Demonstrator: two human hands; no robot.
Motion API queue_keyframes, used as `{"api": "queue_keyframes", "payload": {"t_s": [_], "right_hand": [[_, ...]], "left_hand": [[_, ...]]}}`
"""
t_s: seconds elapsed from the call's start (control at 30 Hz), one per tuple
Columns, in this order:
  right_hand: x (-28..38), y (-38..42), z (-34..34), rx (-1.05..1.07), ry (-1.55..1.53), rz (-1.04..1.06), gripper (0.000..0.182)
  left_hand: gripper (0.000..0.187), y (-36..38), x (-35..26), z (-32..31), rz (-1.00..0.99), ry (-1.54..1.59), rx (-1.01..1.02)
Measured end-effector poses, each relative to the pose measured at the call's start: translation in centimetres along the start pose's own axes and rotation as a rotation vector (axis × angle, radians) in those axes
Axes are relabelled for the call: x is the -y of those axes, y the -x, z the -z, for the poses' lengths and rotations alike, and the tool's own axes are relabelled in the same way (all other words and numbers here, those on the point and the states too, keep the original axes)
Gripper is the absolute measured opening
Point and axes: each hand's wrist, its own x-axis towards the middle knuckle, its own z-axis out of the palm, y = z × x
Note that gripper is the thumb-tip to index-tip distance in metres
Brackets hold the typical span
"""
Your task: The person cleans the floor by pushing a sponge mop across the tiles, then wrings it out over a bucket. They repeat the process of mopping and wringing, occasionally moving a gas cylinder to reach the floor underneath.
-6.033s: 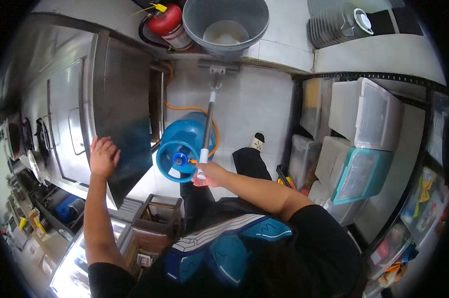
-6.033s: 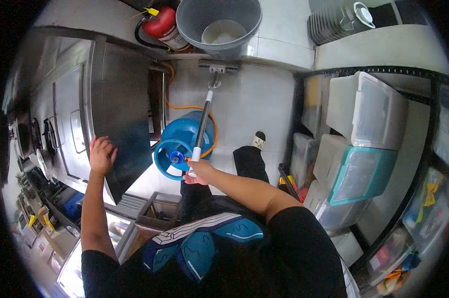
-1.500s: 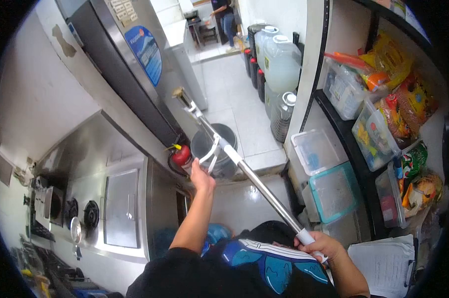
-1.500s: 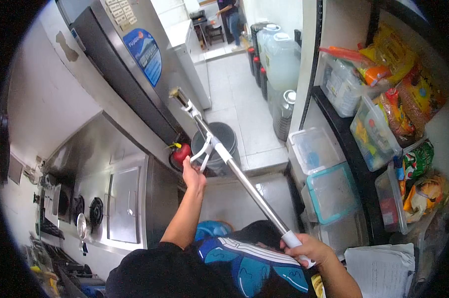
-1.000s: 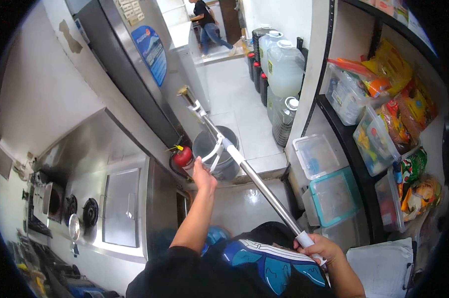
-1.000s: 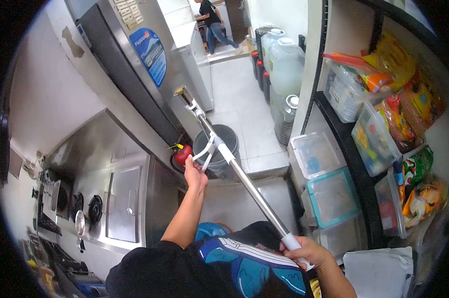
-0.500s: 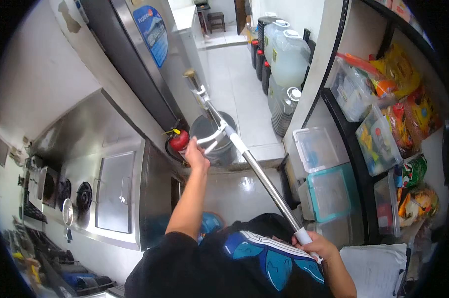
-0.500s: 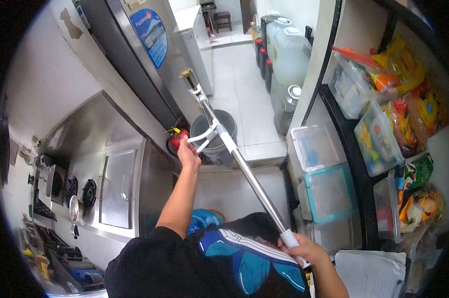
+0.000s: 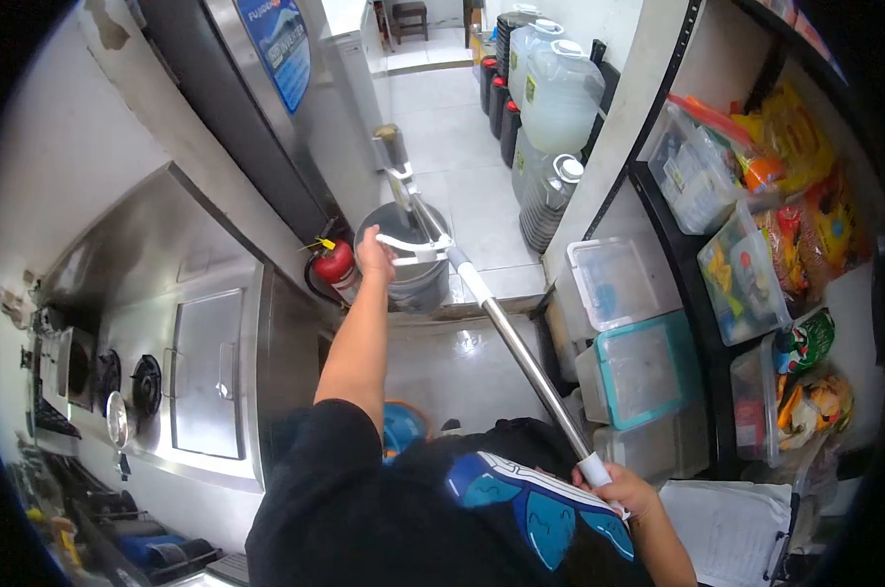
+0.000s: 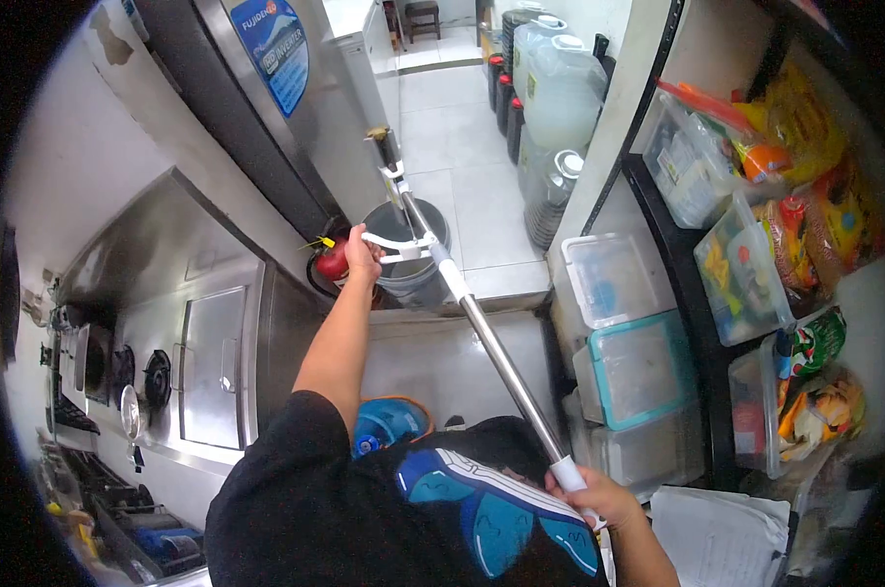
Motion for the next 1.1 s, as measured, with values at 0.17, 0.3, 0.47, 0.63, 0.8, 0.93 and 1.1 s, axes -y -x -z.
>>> {"api": "queue_keyframes", "payload": {"t_s": [0.17,0.3,0.47,0.63,0.8,0.93,1.1], "right_hand": [[-1.6,1.8,-0.6,-0.143,0.021,-0.046,0.047],[-0.9,1.7,-1.6,-0.141,0.052,-0.055,0.048],[-0.7,0.7,-0.7,-0.144,0.148,-0.025,0.044],[1.2,-1.0,-1.9,-0.165,0.126,-0.054,0.033],[2.3,-3.7,-1.9,-0.124,0.212,-0.016,0.025],[2.4,-5.1,-1.7,-0.103,0.253,0.023,0.023],[2.5,-4.6,-1.8,-0.108,0.22,-0.026,0.03]], "left_hand": [[0.03,-4.4,1.5,-1.3,-0.021,-0.091,0.009],[0.025,-6.0,1.5,-0.4,0.195,0.046,0.248],[0.015,-1.9,-0.2,-0.7,0.14,-0.011,0.155],[0.009,-0.1,2.8,4.5,0.051,0.068,-0.111],[0.011,7.2,3.4,3.6,0.07,0.178,-0.199],[0.02,9.2,4.7,3.1,0.064,0.14,-0.204],[0.023,10.4,3.6,2.1,0.039,0.178,-0.205]]}}
